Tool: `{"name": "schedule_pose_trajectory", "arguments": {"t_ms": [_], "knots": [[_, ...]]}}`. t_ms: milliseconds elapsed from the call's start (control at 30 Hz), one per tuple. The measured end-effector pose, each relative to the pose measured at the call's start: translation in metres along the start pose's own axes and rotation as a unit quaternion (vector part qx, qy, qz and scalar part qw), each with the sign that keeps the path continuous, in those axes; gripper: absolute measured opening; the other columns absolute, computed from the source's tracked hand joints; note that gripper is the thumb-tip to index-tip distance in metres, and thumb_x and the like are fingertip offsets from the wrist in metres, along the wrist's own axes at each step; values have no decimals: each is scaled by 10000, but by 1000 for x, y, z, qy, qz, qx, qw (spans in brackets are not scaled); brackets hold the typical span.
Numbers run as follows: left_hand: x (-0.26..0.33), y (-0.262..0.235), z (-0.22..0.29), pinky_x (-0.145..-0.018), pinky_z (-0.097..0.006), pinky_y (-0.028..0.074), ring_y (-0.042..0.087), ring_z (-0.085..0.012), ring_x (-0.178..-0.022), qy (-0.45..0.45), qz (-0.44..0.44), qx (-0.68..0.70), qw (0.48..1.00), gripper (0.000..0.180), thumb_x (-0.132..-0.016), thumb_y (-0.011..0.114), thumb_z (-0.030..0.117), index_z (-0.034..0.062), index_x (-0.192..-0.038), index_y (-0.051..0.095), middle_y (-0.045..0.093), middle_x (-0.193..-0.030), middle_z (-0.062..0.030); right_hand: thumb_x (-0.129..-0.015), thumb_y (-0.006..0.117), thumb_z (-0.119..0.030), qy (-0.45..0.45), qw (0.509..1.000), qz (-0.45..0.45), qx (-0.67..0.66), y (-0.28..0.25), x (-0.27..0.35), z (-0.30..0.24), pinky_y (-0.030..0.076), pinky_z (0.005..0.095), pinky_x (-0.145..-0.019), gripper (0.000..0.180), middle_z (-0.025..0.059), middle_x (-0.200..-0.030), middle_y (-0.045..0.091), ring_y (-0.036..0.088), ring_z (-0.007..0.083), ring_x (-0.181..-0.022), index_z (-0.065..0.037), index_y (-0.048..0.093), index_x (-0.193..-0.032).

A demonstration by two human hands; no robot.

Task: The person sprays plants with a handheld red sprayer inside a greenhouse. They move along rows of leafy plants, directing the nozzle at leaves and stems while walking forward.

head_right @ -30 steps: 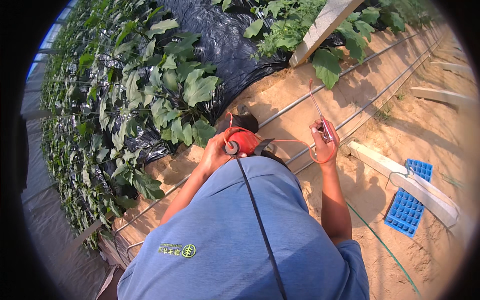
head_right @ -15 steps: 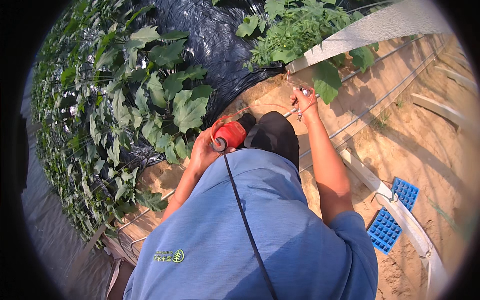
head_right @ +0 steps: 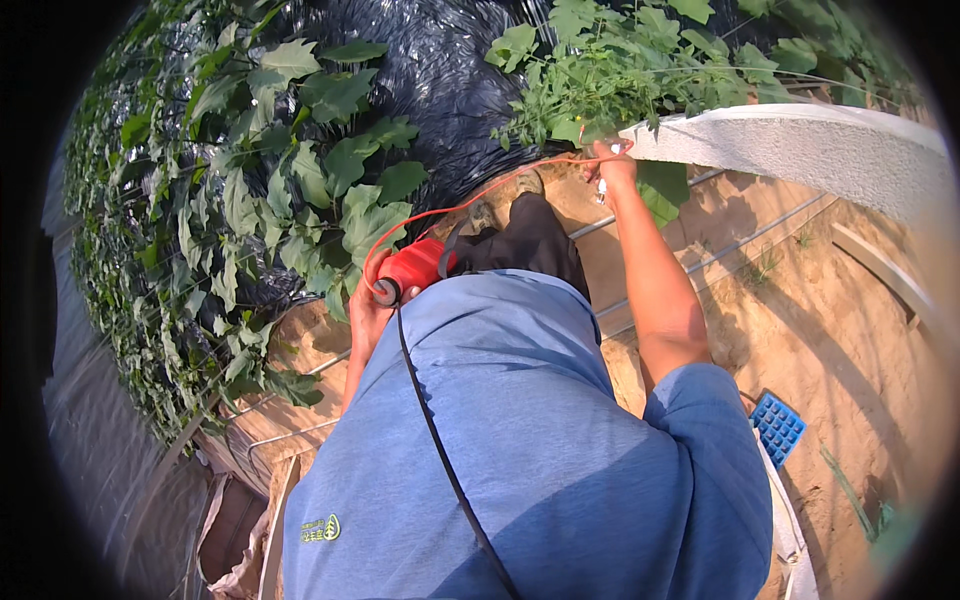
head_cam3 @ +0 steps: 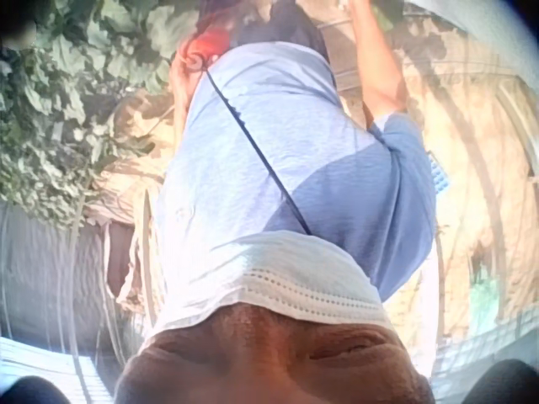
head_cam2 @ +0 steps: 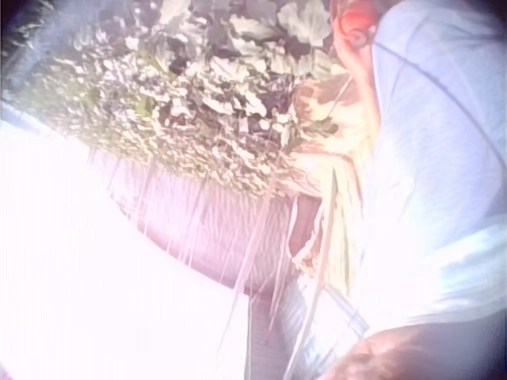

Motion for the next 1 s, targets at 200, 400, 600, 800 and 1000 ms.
{"name": "schedule_pose_trajectory", "arguments": {"t_ms": [200, 400, 600, 800, 1000], "knots": [[-34, 24, 30, -1114, -456, 560, 721, -328, -1286, 55, 11, -70, 996, 889, -794, 1037, 314, 79, -1552, 636, 731, -1414, -191, -1052, 799, -315, 20, 998, -24, -60, -13, 8, -10, 476, 300, -466, 276, 104, -794, 753, 714, 204, -585, -51, 716, -1054], [-59, 38, 45, -1123, -466, 553, 709, -349, -1295, 85, 5, -90, 992, 910, -773, 1039, 325, 90, -1553, 635, 741, -1396, -189, -1054, 785, -290, 36, 998, -38, -42, -17, 13, -20, 473, 292, -468, 225, 89, -814, 756, 729, 198, -605, -79, 706, -1057], [-70, 39, 42, -1139, -464, 542, 690, -354, -1324, 25, 52, -23, 998, 912, -771, 1037, 311, 78, -1555, 632, 738, -1432, -144, -1075, 776, -385, 53, 997, -47, 28, -15, 16, -36, 517, 242, -570, 294, 50, -876, 792, 787, 167, -745, -99, 740, -1136], [-98, 19, 32, -1171, -486, 521, 652, -374, -1376, 47, 115, -38, 992, 940, -773, 1033, 380, 89, -1565, 619, 707, -1497, -135, -1023, 832, -234, -113, 958, -177, 196, 46, 8, -81, 549, 290, -748, 258, 45, -928, 769, 710, 127, -838, -39, 741, -1164], [-143, -14, -6, -1104, -458, 541, 672, -352, -1249, 4, 214, 31, 976, 888, -776, 1014, 477, 120, -1509, 661, 740, -1384, -114, -1013, 834, -217, -329, 785, -376, 367, 207, -6, -142, 543, 258, -825, 370, 1, -1055, 709, 650, 70, -915, -2, 709, -1288]]}}
Point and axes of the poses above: each hand's wrist, its own x-axis away from the middle knuckle, its own y-axis out of the palm, z = x × y, the point moved 1 cm from there along -x, towards the middle knuckle
